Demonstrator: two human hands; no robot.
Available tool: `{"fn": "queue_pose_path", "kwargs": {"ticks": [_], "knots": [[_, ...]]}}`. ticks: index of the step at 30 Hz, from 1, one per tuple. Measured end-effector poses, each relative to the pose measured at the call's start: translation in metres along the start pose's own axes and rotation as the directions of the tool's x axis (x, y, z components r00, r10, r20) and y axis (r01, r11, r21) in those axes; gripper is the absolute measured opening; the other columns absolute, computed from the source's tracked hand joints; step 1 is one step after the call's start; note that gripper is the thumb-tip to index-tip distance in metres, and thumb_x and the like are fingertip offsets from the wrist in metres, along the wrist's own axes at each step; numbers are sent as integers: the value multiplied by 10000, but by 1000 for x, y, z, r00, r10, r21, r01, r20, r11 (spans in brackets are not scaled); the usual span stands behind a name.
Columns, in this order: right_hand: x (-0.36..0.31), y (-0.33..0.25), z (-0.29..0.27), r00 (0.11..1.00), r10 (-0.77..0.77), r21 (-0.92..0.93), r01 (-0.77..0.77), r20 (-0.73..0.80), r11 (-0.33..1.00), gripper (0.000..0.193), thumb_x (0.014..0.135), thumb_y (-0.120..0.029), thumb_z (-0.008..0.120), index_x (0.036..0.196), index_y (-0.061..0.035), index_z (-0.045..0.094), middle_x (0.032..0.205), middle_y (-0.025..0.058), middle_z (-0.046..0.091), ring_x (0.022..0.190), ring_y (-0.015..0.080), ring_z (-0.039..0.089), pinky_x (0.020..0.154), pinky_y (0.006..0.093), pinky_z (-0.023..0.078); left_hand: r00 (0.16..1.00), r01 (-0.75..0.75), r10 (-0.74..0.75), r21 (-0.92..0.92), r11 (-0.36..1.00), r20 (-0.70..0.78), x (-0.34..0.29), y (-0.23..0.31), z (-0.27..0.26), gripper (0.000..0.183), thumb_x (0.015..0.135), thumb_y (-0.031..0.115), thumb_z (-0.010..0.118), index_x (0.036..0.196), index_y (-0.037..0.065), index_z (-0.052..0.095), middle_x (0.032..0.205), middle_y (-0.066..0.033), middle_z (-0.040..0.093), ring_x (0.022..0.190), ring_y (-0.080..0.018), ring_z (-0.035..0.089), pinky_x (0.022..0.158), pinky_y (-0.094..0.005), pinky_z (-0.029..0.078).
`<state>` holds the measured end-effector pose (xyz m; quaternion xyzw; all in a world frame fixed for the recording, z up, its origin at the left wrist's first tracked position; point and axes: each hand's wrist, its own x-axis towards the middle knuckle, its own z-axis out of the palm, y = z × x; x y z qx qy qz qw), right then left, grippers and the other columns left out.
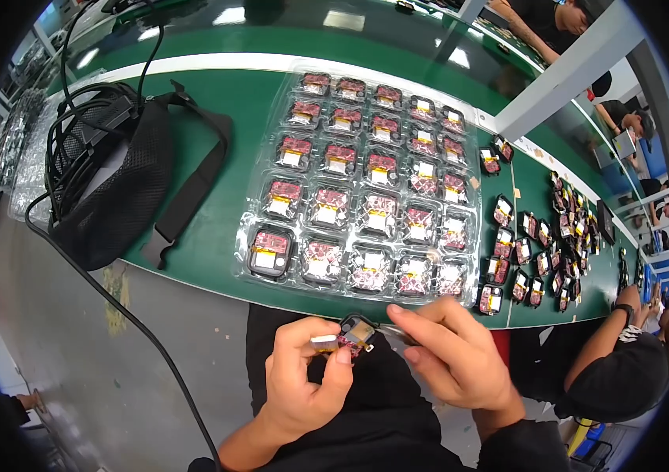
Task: The person is assembling internal electronic components of a smartwatch at a factory workbench.
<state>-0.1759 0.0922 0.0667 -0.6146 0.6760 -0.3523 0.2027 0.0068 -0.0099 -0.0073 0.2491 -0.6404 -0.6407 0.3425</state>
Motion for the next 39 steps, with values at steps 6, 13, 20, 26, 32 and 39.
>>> {"fn": "queue_pose_path", "kwargs": {"ticks": [6,13,20,26,32,39], "knots": [[2,1,-4,971,-239,-348,217,-19,912,312,774,-44,786,1079,-43,717,928,42,696,626,151,601,518,276,506,966,-240,256,228,944,-42,9,1,-1,279,848,-13,707,1087,-26,563,753,-61,682,585,-86,648,545,-235,531],[6,-2,-9,947,-319,-533,284,28,797,273,762,-86,760,1030,-42,730,936,22,683,618,108,583,497,259,477,970,-237,240,334,912,32,10,12,-3,245,832,-9,689,1034,-16,550,779,-68,665,614,-98,643,556,-237,520],[15,6,-18,937,-321,-430,348,136,833,276,741,-143,796,993,-59,722,832,-14,595,603,97,601,473,266,477,945,-323,311,402,857,97,12,10,-7,232,773,-54,685,976,3,585,761,-61,678,522,-114,635,494,-239,509],[20,6,-15,928,-341,-403,374,153,835,248,744,-149,796,965,-72,716,804,-23,575,589,94,591,463,269,475,954,-299,287,402,865,93,9,9,-13,237,768,-58,690,974,8,594,777,-52,691,533,-114,647,495,-241,510],[19,3,-15,915,-374,-485,397,149,779,242,745,-147,774,959,-54,710,767,-20,540,556,95,549,443,258,452,945,-328,297,406,853,141,12,10,-14,224,764,-61,687,961,6,602,779,-64,703,533,-128,652,502,-247,514],[22,4,-14,897,-364,-357,435,250,827,248,739,-155,771,962,-65,708,753,-25,517,573,89,552,444,258,454,972,-233,205,417,878,113,7,11,-20,216,766,-62,678,955,6,600,720,-53,693,528,-126,654,509,-236,508]]}}
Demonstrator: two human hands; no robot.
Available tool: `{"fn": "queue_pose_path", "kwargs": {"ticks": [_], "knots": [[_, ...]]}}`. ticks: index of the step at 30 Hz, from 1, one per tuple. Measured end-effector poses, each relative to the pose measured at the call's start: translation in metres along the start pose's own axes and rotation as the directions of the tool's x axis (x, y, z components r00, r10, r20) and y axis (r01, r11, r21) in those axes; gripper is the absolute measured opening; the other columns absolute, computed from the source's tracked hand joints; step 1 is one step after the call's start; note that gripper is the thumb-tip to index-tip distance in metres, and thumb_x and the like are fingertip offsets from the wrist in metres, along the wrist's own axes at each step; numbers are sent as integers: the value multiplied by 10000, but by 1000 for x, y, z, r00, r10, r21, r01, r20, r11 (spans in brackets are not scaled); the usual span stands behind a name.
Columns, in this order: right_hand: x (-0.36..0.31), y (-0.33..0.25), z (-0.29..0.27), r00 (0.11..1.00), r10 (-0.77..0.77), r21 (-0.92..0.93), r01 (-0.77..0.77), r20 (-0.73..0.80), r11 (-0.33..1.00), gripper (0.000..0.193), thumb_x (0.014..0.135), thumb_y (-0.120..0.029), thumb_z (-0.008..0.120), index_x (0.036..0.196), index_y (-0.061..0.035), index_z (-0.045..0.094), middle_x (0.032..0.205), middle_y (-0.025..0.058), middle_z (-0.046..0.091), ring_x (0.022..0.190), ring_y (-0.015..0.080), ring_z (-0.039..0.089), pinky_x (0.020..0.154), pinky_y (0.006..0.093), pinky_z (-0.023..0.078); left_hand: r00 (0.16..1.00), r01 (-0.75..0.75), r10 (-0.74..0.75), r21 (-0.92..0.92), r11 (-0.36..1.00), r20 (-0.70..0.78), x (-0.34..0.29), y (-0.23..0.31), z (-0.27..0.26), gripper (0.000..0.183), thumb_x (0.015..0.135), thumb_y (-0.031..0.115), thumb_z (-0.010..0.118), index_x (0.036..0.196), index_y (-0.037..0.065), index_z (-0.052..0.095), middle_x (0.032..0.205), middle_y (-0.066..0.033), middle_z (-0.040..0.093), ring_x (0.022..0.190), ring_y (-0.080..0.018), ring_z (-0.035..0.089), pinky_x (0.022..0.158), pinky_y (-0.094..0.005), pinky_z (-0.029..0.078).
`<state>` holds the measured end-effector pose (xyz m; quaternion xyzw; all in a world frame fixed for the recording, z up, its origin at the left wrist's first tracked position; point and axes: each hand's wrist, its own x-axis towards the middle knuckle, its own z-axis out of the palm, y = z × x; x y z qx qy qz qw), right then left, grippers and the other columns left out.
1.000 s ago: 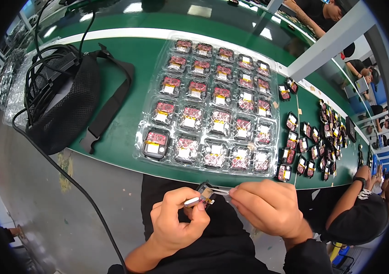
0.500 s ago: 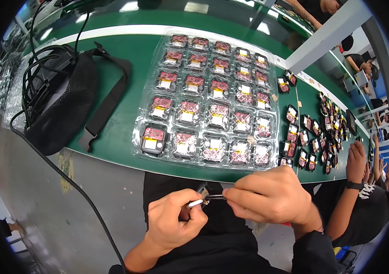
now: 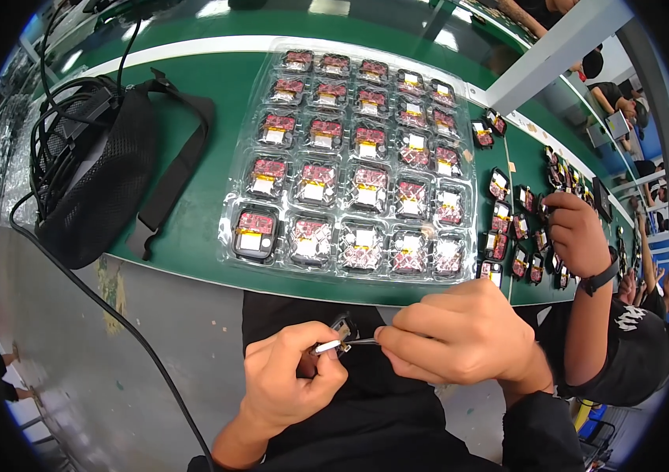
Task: The person is assembling internal electronic components of a smartwatch at a factory workbench.
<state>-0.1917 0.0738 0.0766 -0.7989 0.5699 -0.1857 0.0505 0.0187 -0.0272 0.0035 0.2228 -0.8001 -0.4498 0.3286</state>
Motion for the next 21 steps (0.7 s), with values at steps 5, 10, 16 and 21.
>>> {"fn": "queue_pose_path", "kwargs": {"ticks": [5,10,16,21], "knots": [[0,-2,-2,994,29,-122,-42,-102,992,237,734,-156,765,949,-71,711,764,-31,514,573,85,540,446,255,451,999,-36,36,-32,999,-12,2,1,2,210,759,-61,682,941,16,610,695,-46,688,517,-116,645,503,-227,494],[1,-6,-4,999,20,-151,-27,-48,988,200,741,-161,755,912,-72,700,745,-22,497,566,91,546,435,278,440,995,-100,100,-1,995,25,2,-2,0,205,739,-62,691,912,22,620,732,-50,701,509,-108,635,492,-233,493],[5,5,-13,991,6,58,-14,135,998,173,744,-104,797,905,-84,737,775,-20,608,538,116,586,440,282,453,998,-49,50,-33,998,22,0,0,0,200,738,-49,691,909,29,624,734,-38,696,501,-116,632,484,-238,489],[2,2,-5,997,-2,-98,-6,-82,995,148,739,-172,744,807,-89,642,729,-13,476,558,102,543,425,294,429,997,-78,79,-57,995,12,0,-4,-6,269,715,-71,692,959,29,635,738,-36,684,474,-112,580,420,-251,465]]}}
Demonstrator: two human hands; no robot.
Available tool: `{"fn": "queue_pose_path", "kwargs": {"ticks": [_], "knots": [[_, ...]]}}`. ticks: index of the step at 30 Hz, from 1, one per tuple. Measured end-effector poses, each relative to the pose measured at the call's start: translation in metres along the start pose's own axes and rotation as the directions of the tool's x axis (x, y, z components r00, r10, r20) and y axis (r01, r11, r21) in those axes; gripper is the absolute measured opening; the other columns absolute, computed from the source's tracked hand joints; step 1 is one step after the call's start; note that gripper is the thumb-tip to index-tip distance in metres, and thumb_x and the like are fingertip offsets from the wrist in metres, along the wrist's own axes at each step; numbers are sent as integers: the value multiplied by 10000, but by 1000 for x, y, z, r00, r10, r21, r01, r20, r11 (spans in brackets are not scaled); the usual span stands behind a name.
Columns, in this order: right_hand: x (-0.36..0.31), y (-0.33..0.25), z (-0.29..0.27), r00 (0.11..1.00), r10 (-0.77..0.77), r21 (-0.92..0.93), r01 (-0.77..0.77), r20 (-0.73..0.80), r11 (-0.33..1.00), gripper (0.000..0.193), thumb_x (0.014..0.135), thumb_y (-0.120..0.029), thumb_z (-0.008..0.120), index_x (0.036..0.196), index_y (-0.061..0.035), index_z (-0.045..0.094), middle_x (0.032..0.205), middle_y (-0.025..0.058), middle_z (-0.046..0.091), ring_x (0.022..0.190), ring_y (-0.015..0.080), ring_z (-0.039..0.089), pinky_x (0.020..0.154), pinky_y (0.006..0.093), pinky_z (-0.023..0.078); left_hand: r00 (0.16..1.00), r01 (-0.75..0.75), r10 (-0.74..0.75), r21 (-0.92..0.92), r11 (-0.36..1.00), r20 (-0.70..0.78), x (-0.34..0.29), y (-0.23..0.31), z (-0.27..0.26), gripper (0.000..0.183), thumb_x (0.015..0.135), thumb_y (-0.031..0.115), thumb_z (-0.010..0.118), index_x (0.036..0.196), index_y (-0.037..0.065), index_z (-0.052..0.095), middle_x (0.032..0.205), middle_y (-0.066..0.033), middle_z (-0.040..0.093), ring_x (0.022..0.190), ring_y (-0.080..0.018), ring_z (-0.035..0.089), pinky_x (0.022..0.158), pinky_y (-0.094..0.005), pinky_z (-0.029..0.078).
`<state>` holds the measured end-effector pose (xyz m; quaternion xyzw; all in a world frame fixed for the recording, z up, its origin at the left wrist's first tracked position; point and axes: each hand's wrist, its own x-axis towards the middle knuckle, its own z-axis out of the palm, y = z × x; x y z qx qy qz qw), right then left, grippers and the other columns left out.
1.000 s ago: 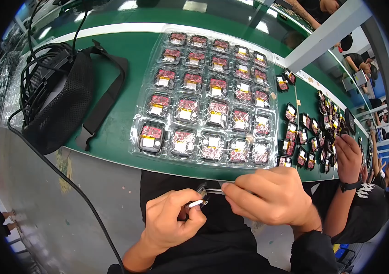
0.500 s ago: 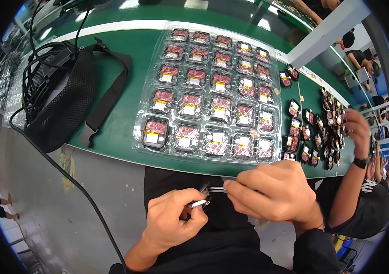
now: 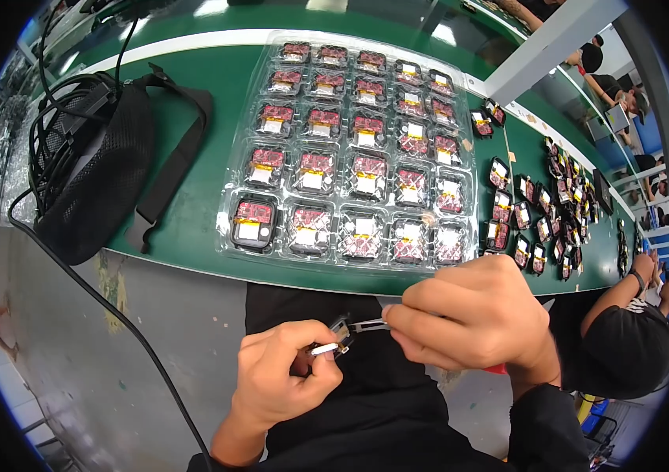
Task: The person is assembling internal electronic components of a smartwatch at a factory workbench.
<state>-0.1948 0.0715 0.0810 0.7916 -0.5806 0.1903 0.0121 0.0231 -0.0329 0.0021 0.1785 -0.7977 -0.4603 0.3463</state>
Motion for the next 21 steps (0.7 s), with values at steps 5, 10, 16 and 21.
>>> {"fn": "queue_pose_path", "kwargs": {"ticks": [5,10,16,21], "knots": [[3,-7,0,999,-36,-69,37,26,997,112,713,-145,708,765,-94,622,726,-16,465,550,96,514,417,280,421,998,-46,46,-5,999,38,5,-1,2,261,713,-68,697,947,31,636,726,-39,682,470,-117,586,421,-248,466],[5,2,3,991,-61,-6,62,119,998,143,699,-161,703,706,-95,576,710,-5,442,554,100,522,408,283,425,998,-10,10,-2,1000,57,3,-2,0,260,719,-64,702,952,29,635,711,-42,679,475,-123,600,421,-252,473],[6,8,6,990,-75,76,67,122,995,165,739,-172,701,705,-92,561,704,7,433,541,120,536,413,298,446,999,29,-25,-70,997,48,4,-5,5,268,733,-74,698,970,26,626,717,-43,687,466,-110,591,424,-240,459],[4,10,12,996,-8,224,-11,88,975,145,777,-131,805,889,-90,721,748,-24,606,543,128,601,442,289,451,994,104,-97,-151,983,55,-1,-9,-3,244,769,-74,692,982,7,605,730,-46,689,487,-82,595,456,-220,452]]}}
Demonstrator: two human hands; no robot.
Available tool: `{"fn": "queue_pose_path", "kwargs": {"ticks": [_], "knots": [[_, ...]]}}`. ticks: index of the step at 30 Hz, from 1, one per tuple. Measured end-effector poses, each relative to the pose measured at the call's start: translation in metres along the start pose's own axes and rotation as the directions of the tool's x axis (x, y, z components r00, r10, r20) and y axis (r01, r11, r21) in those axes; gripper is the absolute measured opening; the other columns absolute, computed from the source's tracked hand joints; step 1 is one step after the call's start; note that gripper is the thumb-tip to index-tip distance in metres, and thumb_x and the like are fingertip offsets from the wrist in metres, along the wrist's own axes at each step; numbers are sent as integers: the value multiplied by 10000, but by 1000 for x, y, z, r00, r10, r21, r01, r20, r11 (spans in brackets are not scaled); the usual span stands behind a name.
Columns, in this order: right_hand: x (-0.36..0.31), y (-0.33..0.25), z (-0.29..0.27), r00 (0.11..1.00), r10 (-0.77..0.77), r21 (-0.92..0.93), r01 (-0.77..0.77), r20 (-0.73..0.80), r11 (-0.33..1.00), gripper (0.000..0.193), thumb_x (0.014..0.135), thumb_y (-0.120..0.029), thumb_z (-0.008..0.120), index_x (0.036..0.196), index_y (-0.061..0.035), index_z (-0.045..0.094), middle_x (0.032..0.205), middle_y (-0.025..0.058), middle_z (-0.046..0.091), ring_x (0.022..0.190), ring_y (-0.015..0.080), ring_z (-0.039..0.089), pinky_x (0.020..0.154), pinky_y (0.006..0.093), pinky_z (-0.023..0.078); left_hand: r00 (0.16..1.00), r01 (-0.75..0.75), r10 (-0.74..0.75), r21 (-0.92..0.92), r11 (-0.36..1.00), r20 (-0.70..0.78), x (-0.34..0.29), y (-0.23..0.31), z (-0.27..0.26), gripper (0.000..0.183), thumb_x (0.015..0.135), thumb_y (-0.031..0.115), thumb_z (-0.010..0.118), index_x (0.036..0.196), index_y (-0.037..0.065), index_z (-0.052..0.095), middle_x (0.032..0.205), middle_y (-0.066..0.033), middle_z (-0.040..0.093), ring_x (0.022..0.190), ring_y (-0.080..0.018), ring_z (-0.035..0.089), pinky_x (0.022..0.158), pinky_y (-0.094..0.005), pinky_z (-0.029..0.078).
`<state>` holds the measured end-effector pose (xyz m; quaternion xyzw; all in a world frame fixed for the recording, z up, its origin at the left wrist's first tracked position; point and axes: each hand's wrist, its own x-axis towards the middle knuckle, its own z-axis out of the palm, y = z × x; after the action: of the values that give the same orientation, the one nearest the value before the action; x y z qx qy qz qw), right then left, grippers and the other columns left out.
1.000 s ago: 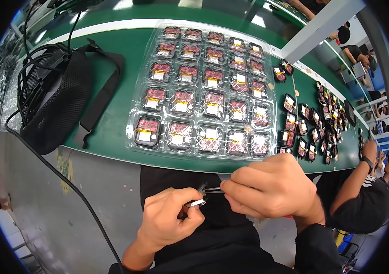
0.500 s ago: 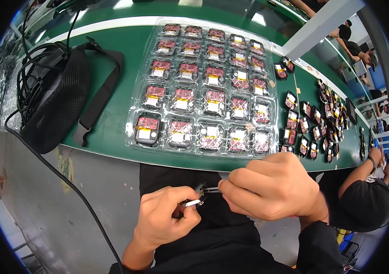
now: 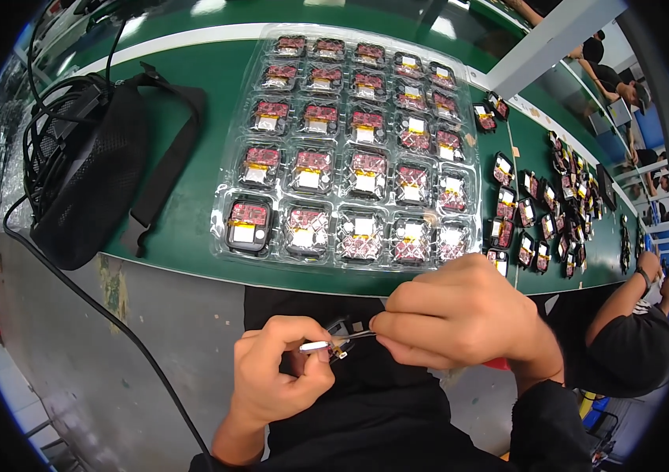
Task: The person is assembling internal electronic components of a smartwatch at a factory workbench.
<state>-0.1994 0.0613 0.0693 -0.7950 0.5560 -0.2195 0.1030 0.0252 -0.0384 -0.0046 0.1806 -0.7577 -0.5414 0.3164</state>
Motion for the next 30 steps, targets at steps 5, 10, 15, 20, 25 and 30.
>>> {"fn": "queue_pose_path", "kwargs": {"ticks": [5,10,15,20,25,30], "knots": [[-14,6,-3,997,80,290,-74,-7,954,126,802,-119,797,911,-86,742,766,19,670,550,186,632,464,320,471,987,139,-151,-190,972,-48,-7,0,6,232,819,-67,674,1028,-10,592,757,-44,695,556,-45,597,512,-207,457],[-26,-20,-14,960,245,-4,-247,137,969,201,810,-117,705,1010,-99,691,845,18,654,649,214,638,592,337,524,953,300,-298,-354,886,63,-8,5,-4,281,857,-47,634,1135,-33,602,778,-39,703,595,-23,570,542,-203,452],[-29,-40,-15,941,309,-117,-294,140,949,258,815,-130,687,1071,-95,675,892,15,648,696,202,650,602,328,526,975,220,-223,-196,956,9,-3,13,-5,396,835,-28,625,1230,-35,652,741,-38,680,537,-36,531,524,-207,438],[-33,-49,-11,820,533,-361,-441,210,822,284,896,-185,700,1163,-96,664,843,45,605,650,192,653,529,331,513,965,230,-221,-52,972,143,-3,20,-10,443,846,-1,596,1279,-81,646,768,-78,712,634,-71,618,616,-212,476],[-30,-53,-3,881,469,-50,-466,64,883,377,879,-212,766,1212,-74,654,773,45,586,621,181,639,474,328,480,970,191,-192,18,981,150,-5,21,-5,517,796,12,618,1306,-66,646,725,-91,695,555,-107,606,562,-222,463],[-17,-41,25,873,487,564,-405,5,720,427,847,-147,825,1226,-50,655,819,65,650,666,191,659,575,299,527,989,6,-16,65,998,148,-9,18,8,638,766,-28,653,1401,-32,595,611,-51,612,458,-135,554,483,-288,473]]}}
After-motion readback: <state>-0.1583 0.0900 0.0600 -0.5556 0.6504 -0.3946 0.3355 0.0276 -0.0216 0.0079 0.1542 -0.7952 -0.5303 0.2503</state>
